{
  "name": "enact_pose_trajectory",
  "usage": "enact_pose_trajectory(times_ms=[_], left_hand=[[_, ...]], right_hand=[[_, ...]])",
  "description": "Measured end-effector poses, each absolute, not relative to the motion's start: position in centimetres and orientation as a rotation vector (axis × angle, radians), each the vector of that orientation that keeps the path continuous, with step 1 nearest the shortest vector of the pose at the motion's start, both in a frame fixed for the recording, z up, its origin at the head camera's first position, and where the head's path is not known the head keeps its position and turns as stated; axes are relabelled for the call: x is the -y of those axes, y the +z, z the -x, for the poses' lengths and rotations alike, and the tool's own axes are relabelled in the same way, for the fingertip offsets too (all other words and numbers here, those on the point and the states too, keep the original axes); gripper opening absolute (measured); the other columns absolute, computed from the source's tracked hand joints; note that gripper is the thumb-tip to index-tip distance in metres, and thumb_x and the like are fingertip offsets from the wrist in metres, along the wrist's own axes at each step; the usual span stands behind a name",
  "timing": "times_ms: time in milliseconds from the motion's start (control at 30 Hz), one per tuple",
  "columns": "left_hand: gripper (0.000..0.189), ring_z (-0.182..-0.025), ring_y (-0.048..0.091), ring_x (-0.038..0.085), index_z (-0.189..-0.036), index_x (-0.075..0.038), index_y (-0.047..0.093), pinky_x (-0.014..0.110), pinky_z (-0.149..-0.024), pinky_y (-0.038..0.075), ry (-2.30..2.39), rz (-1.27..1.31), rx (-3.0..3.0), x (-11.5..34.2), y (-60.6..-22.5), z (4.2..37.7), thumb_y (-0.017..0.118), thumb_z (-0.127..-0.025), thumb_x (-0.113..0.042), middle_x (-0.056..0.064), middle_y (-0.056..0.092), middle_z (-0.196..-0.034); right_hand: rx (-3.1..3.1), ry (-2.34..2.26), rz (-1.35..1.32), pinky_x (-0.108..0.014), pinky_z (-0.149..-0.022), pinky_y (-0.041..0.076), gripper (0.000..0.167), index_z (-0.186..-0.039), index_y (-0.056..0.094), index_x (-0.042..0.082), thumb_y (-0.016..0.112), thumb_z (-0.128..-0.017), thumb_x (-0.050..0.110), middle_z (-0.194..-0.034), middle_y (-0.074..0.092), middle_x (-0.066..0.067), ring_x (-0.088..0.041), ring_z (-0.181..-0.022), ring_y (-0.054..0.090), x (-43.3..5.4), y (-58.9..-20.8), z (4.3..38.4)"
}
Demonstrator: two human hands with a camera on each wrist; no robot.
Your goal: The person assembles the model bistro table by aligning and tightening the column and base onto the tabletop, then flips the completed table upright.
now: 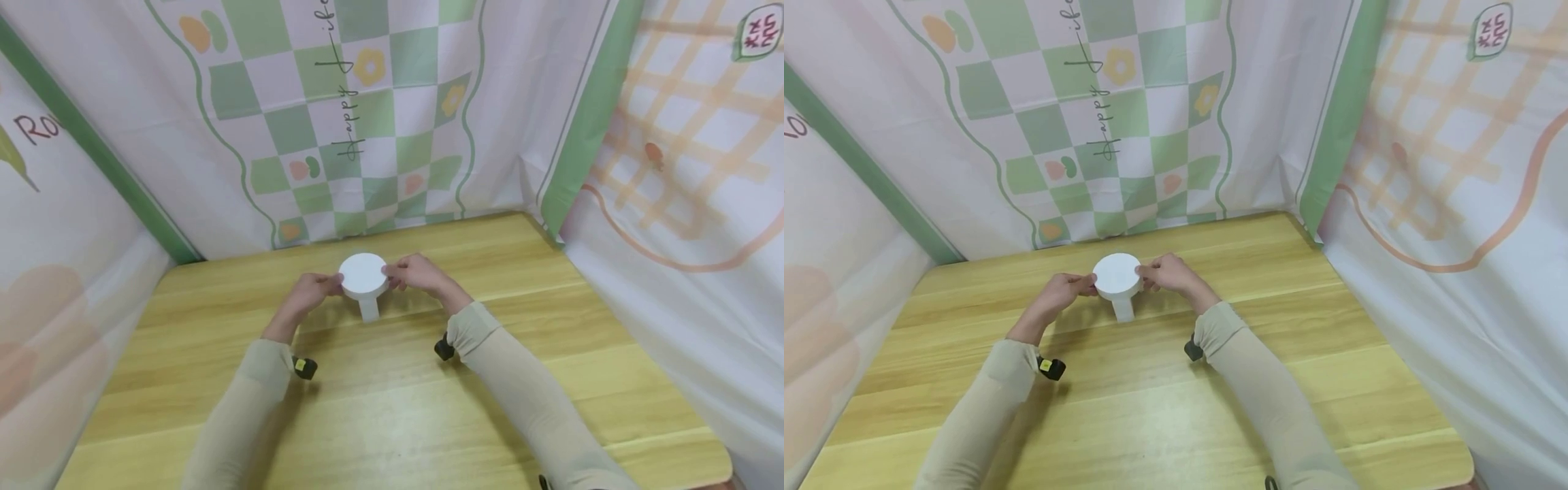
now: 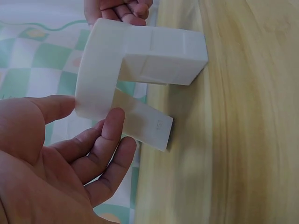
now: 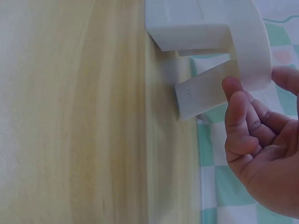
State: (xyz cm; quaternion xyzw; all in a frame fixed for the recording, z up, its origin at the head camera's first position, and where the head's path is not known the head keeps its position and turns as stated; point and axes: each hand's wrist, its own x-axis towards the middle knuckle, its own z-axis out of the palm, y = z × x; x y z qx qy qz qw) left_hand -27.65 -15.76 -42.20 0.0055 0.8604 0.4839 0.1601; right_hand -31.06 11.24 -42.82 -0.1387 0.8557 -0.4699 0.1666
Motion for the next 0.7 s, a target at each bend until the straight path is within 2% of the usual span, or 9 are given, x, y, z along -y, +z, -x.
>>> enact_pose_trajectory(times_ms=[133,333,567,700], left_hand=[[0.053,-0.132,0.055,0.038,-0.126,-0.004,0.066,0.066,-0.119,0.024,1.403,-0.013,-2.454,15.7,-42.8,27.8,0.055,-0.1,-0.048,0.016,0.072,-0.119],[0.057,-0.127,0.059,0.038,-0.128,-0.002,0.064,0.063,-0.117,0.032,1.387,-0.037,-2.493,15.6,-42.8,27.5,0.053,-0.1,-0.05,0.017,0.072,-0.12],[0.068,-0.123,0.062,0.038,-0.131,-0.002,0.062,0.056,-0.111,0.043,1.225,-0.085,-2.627,16.0,-43.5,26.4,0.037,-0.103,-0.058,0.017,0.072,-0.12],[0.066,-0.124,0.06,0.038,-0.135,-0.004,0.059,0.057,-0.112,0.04,1.045,-0.094,-2.735,16.6,-43.4,26.0,0.032,-0.105,-0.056,0.014,0.071,-0.124]], right_hand=[[-2.455,-1.305,0.374,-0.046,-0.098,0.051,0.045,-0.111,0.073,0.003,0.056,-0.1,0.044,-0.098,0.077,-0.012,-0.033,-0.093,0.07,-11.1,-43.0,31.0],[-2.461,-1.297,0.377,-0.049,-0.1,0.051,0.048,-0.116,0.071,0.002,0.054,-0.1,0.045,-0.101,0.077,-0.014,-0.034,-0.096,0.07,-11.1,-43.1,31.0],[-2.454,-1.243,0.411,-0.05,-0.101,0.052,0.057,-0.129,0.064,0.003,0.048,-0.102,0.051,-0.114,0.073,-0.014,-0.034,-0.103,0.07,-11.6,-43.4,30.9],[-2.479,-1.206,0.409,-0.048,-0.098,0.054,0.055,-0.133,0.061,0.003,0.044,-0.104,0.046,-0.116,0.072,-0.016,-0.034,-0.102,0.07,-12.1,-43.4,31.0]])
